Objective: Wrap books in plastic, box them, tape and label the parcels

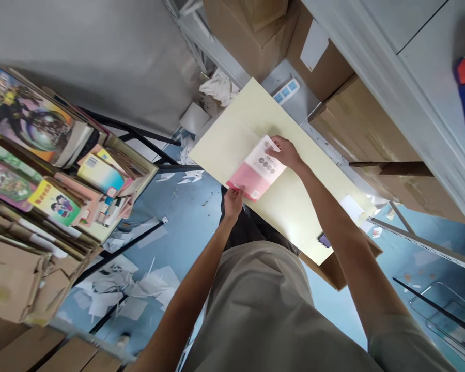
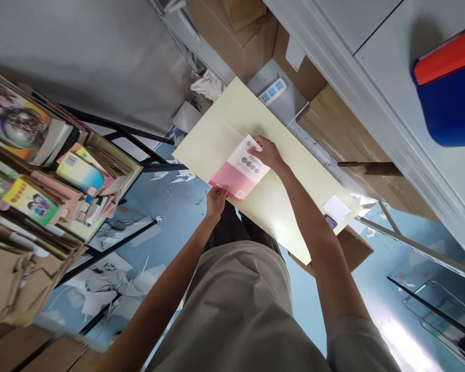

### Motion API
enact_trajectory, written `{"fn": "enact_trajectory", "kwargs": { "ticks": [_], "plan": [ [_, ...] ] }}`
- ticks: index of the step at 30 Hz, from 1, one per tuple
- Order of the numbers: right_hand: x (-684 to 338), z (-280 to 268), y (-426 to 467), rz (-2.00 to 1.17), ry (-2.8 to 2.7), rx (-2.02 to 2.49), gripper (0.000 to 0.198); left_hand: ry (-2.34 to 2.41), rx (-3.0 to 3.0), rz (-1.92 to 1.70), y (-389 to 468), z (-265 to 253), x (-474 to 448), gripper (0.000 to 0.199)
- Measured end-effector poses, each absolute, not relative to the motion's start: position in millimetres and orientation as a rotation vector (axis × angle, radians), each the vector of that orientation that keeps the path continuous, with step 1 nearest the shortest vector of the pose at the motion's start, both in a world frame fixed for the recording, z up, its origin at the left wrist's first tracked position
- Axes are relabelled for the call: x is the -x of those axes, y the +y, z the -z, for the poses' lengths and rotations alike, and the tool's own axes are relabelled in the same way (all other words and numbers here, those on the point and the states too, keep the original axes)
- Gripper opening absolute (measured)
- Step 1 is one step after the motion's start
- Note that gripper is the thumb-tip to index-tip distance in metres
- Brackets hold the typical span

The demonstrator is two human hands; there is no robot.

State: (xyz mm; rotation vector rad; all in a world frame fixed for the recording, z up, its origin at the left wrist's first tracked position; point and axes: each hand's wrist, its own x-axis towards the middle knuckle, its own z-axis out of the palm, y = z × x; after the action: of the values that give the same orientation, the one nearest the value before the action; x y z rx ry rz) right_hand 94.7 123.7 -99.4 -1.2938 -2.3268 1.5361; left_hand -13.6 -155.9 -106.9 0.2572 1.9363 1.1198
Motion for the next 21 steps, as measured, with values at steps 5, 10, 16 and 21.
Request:
{"fn": "enact_trajectory", "kwargs": {
  "ticks": [5,10,16,21],
  "plan": [
    [-67,106,111,-1.211,-2.583,1.538,0.031,1.987,-0.356,-0.824,-144,126,38,0.041],
    [-53,95,94,-0.971,-2.748,1.686,0.037,1.970,-0.655,-0.339,-143,117,64,0.038],
    [-58,73,38,-0.763,-2.814,1.585,0.061,1.965,-1.064,-0.270,-121,89,97,0.022],
    [-79,70,-36,-0.806,-2.845,1.566,0.058,1.797,-1.695,-0.220,-76,87,111,0.069]
  ]
}}
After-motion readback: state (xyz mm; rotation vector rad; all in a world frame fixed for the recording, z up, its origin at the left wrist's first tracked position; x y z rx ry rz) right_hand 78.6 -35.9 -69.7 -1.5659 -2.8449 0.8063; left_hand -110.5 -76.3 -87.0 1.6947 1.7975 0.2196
